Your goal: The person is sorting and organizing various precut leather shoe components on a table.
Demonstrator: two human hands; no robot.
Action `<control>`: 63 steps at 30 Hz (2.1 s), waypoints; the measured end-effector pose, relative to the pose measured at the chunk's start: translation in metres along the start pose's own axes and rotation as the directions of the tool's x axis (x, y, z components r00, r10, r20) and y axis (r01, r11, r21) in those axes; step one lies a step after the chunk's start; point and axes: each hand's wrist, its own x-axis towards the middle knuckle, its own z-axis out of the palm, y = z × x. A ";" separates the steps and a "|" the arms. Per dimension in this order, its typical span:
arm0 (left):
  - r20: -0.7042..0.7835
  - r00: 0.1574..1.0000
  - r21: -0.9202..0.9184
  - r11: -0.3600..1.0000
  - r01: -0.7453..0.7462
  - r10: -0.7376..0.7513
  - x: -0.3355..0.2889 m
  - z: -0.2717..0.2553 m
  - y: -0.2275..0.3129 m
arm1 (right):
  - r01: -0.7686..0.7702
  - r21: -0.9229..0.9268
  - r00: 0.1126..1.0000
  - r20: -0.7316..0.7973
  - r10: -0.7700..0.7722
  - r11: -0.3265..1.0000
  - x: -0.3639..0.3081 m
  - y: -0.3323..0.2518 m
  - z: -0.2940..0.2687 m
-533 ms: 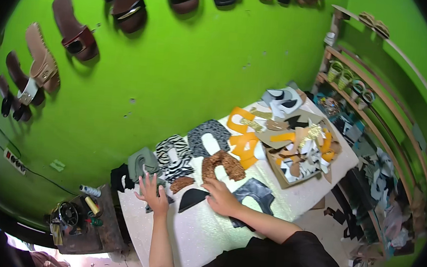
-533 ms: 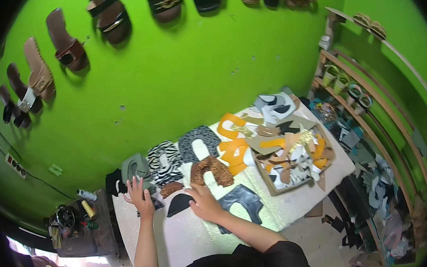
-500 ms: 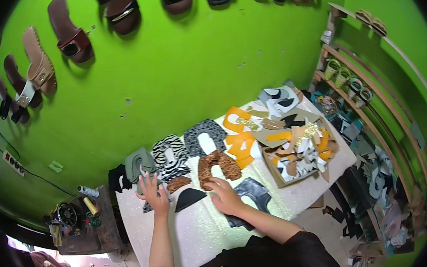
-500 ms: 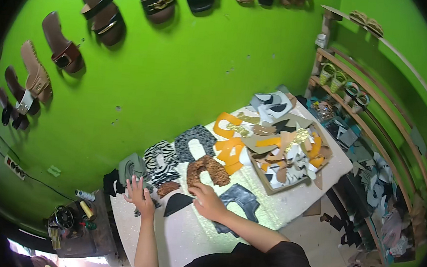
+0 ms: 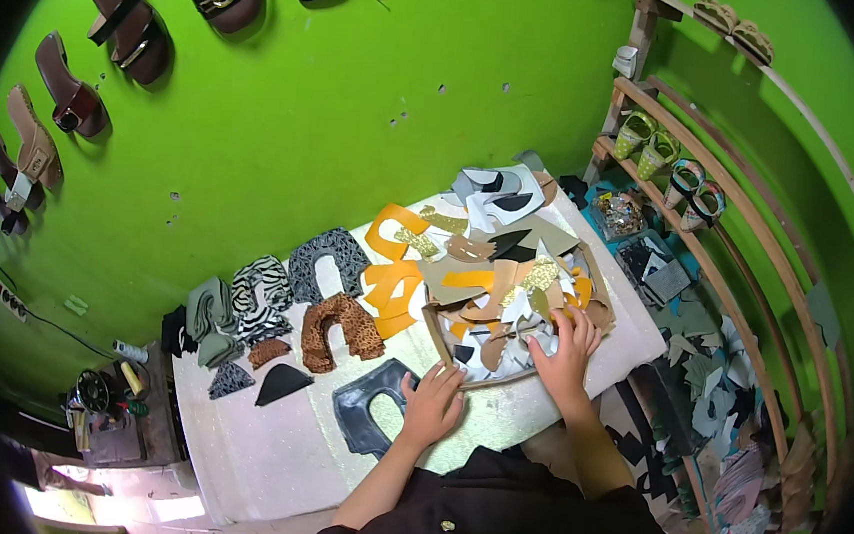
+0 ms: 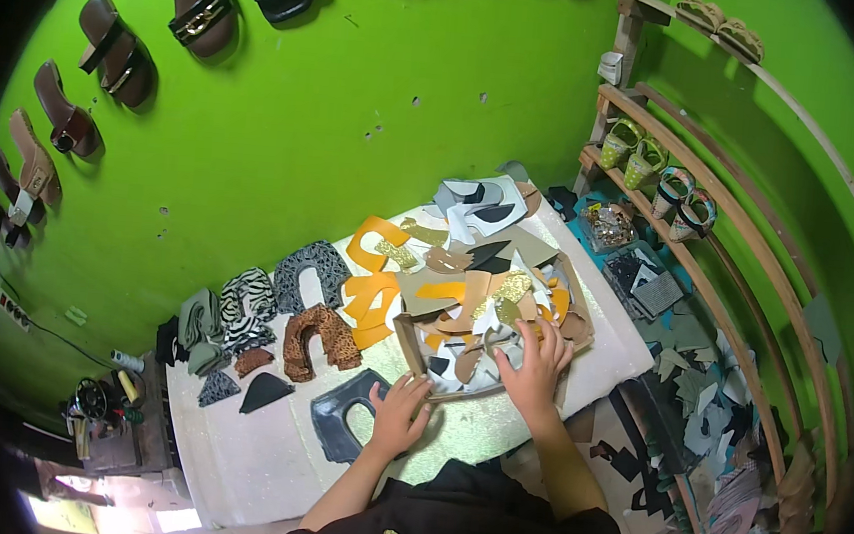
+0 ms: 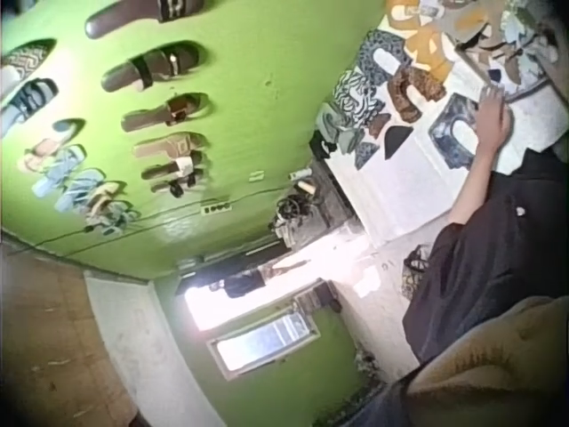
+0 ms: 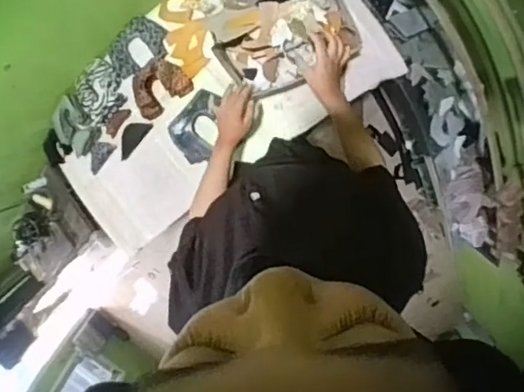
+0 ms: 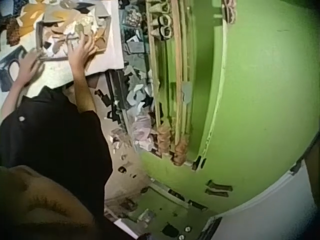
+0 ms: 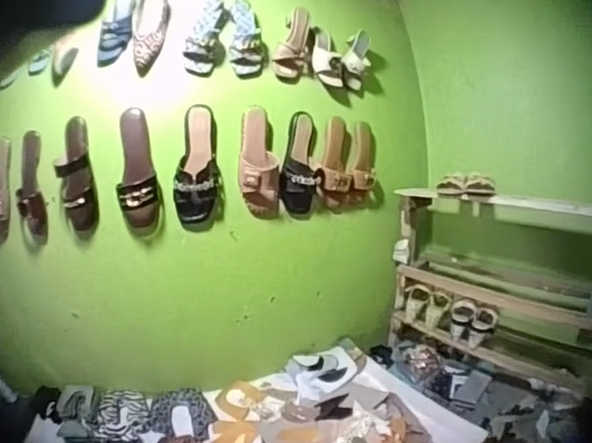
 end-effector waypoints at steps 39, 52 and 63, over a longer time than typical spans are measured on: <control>-0.136 0.987 -0.060 0.996 0.073 -0.081 0.006 0.027 -0.001 | -0.115 0.840 0.663 0.462 -0.589 0.530 0.069 0.018 0.055; -0.071 0.965 -0.262 0.938 0.228 -0.254 0.060 0.007 0.020 | -0.426 0.746 0.667 0.641 -0.379 0.512 0.052 0.014 0.046; 0.209 0.914 -0.880 0.341 0.330 -0.347 0.054 -0.003 0.048 | 0.257 0.639 0.901 0.113 -0.418 0.725 0.016 -0.014 0.018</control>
